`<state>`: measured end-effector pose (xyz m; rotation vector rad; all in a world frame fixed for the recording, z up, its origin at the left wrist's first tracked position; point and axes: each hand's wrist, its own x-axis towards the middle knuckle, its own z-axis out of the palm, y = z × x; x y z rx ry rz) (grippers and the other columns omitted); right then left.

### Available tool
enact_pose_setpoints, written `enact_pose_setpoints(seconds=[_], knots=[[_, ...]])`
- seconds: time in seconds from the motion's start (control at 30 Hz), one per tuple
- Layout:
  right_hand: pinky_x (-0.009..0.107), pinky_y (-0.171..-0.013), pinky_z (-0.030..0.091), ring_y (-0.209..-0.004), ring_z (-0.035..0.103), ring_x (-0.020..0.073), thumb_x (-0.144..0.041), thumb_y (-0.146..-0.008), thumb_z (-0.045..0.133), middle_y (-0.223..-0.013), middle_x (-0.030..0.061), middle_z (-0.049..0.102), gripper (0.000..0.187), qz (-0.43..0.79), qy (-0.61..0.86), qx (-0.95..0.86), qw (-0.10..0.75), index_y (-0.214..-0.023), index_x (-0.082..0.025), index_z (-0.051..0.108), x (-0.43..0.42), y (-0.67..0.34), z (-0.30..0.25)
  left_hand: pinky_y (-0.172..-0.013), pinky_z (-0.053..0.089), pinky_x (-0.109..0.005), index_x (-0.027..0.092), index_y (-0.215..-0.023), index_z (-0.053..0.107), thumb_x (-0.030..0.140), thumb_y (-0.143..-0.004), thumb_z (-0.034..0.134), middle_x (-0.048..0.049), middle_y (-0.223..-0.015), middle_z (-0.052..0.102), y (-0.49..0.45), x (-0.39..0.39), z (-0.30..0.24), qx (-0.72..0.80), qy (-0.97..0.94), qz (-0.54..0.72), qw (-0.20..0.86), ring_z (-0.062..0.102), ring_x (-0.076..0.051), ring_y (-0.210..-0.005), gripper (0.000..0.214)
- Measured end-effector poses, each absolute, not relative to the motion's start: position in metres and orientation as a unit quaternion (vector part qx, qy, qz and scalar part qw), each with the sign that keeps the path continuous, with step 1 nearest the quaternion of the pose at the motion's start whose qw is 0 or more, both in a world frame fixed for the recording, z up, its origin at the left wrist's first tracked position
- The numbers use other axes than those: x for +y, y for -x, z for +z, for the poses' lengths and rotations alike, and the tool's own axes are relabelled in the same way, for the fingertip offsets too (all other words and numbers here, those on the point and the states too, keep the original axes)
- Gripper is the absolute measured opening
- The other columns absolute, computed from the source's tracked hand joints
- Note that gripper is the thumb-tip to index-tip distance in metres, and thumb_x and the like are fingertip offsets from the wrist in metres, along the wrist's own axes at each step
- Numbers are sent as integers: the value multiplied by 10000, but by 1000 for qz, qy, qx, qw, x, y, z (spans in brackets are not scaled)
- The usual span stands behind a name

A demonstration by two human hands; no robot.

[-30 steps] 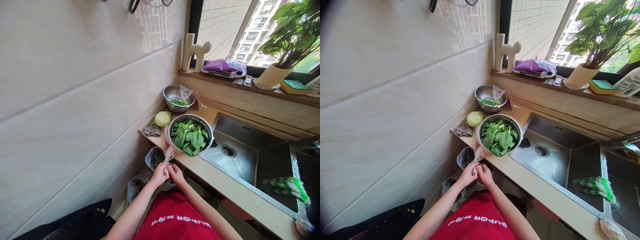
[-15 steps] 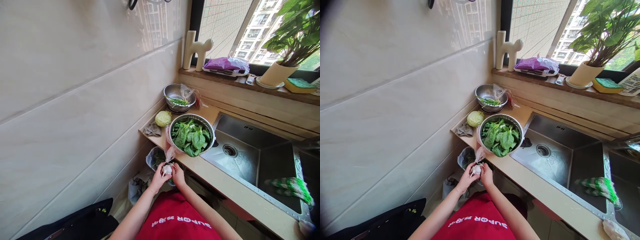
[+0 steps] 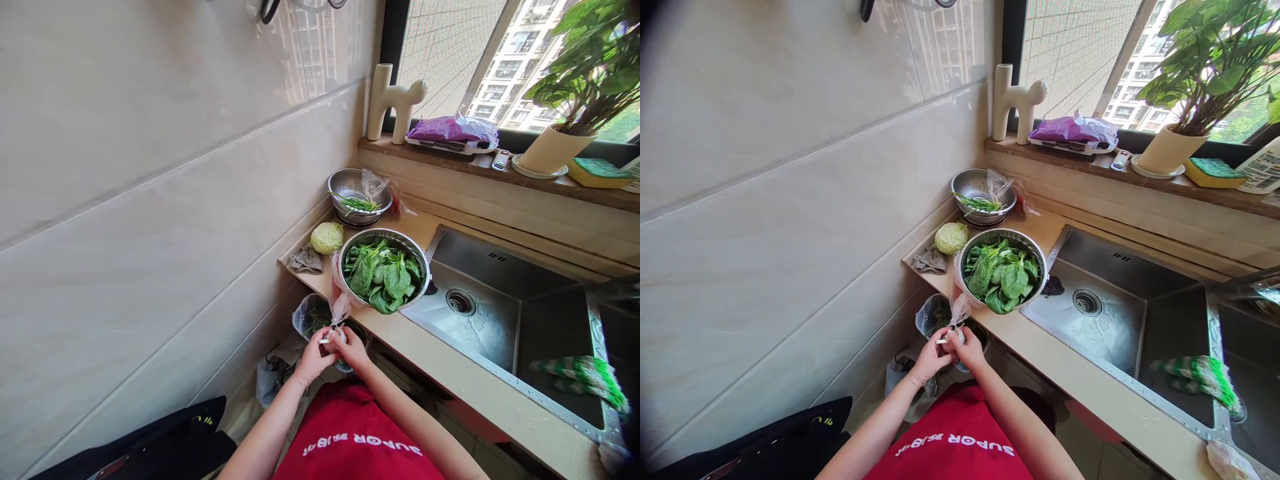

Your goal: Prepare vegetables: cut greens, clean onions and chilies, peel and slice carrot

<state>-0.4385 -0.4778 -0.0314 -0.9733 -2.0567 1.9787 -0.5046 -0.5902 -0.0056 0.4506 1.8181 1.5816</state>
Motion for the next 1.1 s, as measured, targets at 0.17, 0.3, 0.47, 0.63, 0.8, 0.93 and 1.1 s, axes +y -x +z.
enact_pose_setpoints(seconds=[0.17, 0.3, 0.47, 0.63, 0.8, 0.93, 1.1], knots=[[216, -515, 371, -558, 480, 133, -322, -770, 404, -586, -14, 527, 192, 572, 324, -750, 67, -682, -195, 517, -475, 439, -32, -844, 437, -351, 172, -1002, 574, 174, -496, 773, -77, -1033, 606, 503, -582, -7, 715, -141, 601, 327, 570, -223, -941, 544], [218, -561, 374, -595, 512, 141, -159, -721, 395, -619, -3, 560, 135, 528, 344, -775, 42, -690, -194, 522, -473, 443, -39, -790, 466, -316, 174, -1091, 509, 219, -562, 763, -63, -1023, 620, 498, -586, -5, 608, -68, 680, 404, 594, -173, -864, 587], [237, -623, 383, -688, 577, 165, -65, -717, 380, -737, 68, 636, 238, 455, 362, -814, -11, -791, -149, 590, -463, 441, -46, -751, 487, -283, 164, -988, 542, 352, -628, 722, -41, -882, 654, 500, -596, -4, 511, 94, 756, 397, 630, -144, -759, 444], [273, -722, 404, -882, 594, 213, -110, -740, 453, -998, 127, 633, 353, 385, 313, -865, -69, -1065, -150, 586, -463, 443, -42, -720, 506, -270, 142, -971, 580, 380, -728, 625, -83, -939, 665, 508, -598, -2, 454, 162, 737, 473, 641, -159, -824, 343], [388, -793, 399, -1010, 533, 305, -182, -712, 564, -1135, 181, 559, 580, 295, 280, -907, -108, -1276, -174, 431, -475, 448, -25, -621, 500, -219, 131, -921, 611, 443, -806, 515, -74, -860, 673, 507, -585, -6, 433, 221, 718, 498, 625, -116, -705, 346], [406, -802, 398, -1025, 523, 294, -175, -808, 457, -1227, 173, 486, 429, 236, 264, -929, -105, -1234, -218, 468, -474, 450, -15, -583, 489, -202, 165, -874, 593, 374, -781, 589, -13, -744, 643, 513, -573, -13, 468, 268, 720, 438, 599, -90, -611, 230], [298, -634, 443, -772, 618, 214, -279, -876, 394, -1020, 134, 587, 273, 228, 236, -938, -109, -1039, -187, 592, -468, 450, -14, -555, 490, -202, 150, -864, 577, 390, -759, 620, -13, -704, 618, 524, -581, -14, 451, 279, 731, 430, 598, -95, -599, 265]])
